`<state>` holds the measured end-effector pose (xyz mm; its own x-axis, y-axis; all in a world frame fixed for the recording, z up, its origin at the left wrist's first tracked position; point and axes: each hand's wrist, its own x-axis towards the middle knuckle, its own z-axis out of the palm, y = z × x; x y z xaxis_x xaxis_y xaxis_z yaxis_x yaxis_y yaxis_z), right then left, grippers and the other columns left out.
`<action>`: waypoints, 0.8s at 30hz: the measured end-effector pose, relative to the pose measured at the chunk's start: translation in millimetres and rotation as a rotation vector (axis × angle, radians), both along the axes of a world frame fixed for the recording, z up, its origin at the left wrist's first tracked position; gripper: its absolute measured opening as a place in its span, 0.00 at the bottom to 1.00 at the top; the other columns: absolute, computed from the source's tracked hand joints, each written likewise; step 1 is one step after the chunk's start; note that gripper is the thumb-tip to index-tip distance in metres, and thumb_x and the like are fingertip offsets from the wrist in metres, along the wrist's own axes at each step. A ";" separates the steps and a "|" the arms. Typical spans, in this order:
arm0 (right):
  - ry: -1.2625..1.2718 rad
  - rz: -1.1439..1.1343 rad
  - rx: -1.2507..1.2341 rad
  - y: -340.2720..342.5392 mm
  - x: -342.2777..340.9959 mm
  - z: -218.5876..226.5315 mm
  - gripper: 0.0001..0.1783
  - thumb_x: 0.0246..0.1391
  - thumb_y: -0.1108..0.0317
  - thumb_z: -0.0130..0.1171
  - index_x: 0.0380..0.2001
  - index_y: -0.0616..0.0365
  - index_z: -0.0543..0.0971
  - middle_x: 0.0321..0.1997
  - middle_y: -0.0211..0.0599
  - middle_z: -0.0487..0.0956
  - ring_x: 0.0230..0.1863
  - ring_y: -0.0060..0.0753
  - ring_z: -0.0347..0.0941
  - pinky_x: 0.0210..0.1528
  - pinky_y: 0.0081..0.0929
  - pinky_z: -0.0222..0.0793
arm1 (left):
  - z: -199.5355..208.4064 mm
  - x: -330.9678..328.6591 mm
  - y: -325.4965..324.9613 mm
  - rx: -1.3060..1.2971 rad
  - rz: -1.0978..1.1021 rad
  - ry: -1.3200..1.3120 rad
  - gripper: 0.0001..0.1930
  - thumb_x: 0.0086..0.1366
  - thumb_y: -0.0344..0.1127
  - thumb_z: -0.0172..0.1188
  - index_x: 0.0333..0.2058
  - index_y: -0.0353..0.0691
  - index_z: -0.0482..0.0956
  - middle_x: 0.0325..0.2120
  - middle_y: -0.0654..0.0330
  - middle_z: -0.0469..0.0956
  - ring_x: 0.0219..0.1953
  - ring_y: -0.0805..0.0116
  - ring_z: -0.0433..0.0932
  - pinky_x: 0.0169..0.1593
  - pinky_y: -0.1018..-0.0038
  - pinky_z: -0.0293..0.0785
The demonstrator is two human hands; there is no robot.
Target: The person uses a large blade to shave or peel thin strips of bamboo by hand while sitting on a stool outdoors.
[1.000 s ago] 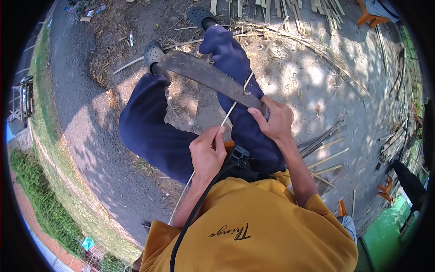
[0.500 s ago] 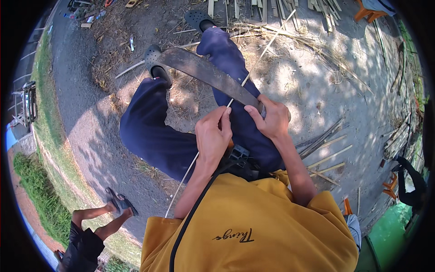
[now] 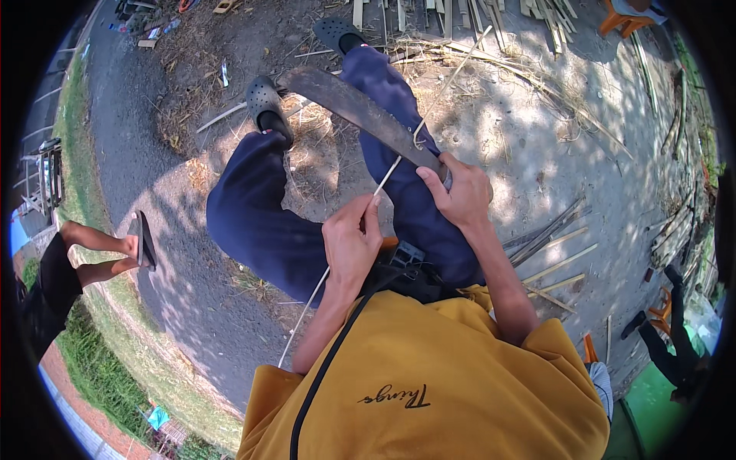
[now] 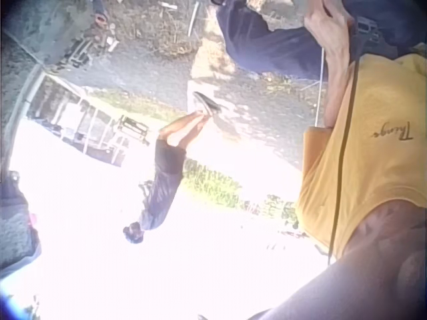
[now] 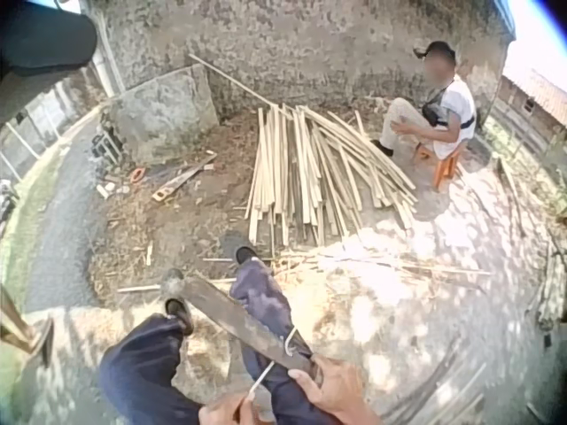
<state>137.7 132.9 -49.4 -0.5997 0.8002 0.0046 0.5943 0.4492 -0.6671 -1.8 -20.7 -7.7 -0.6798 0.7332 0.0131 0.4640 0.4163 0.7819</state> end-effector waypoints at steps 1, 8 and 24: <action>0.012 0.004 0.021 0.6 -0.3 -1.3 0.32 0.59 0.37 0.65 0.36 0.60 0.84 0.20 0.51 0.80 0.23 0.56 0.80 0.26 0.45 0.72 | 1.4 0.9 -2.7 -0.001 -0.001 0.011 0.05 0.69 0.27 0.64 0.37 0.30 0.84 0.19 0.54 0.78 0.17 0.72 0.69 0.23 0.73 0.64; 0.021 -0.031 -0.002 -2.4 2.4 5.7 0.31 0.58 0.36 0.65 0.35 0.59 0.84 0.20 0.51 0.80 0.23 0.57 0.80 0.26 0.44 0.71 | 11.7 4.3 4.2 -0.045 -0.005 -0.012 0.04 0.68 0.27 0.64 0.36 0.32 0.83 0.25 0.47 0.81 0.22 0.51 0.79 0.28 0.64 0.73; 0.048 0.020 0.098 6.7 11.5 38.3 0.30 0.58 0.36 0.65 0.33 0.57 0.83 0.21 0.47 0.81 0.23 0.52 0.80 0.26 0.43 0.71 | 41.9 5.1 -3.2 0.040 0.006 0.073 0.04 0.67 0.27 0.64 0.37 0.33 0.84 0.28 0.48 0.83 0.23 0.52 0.81 0.27 0.65 0.74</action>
<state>149.2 139.6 -11.0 -0.6127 0.7824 0.1116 0.5532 0.5254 -0.6465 3.3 -23.9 34.2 -0.6801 0.7273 0.0922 0.5180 0.3878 0.7624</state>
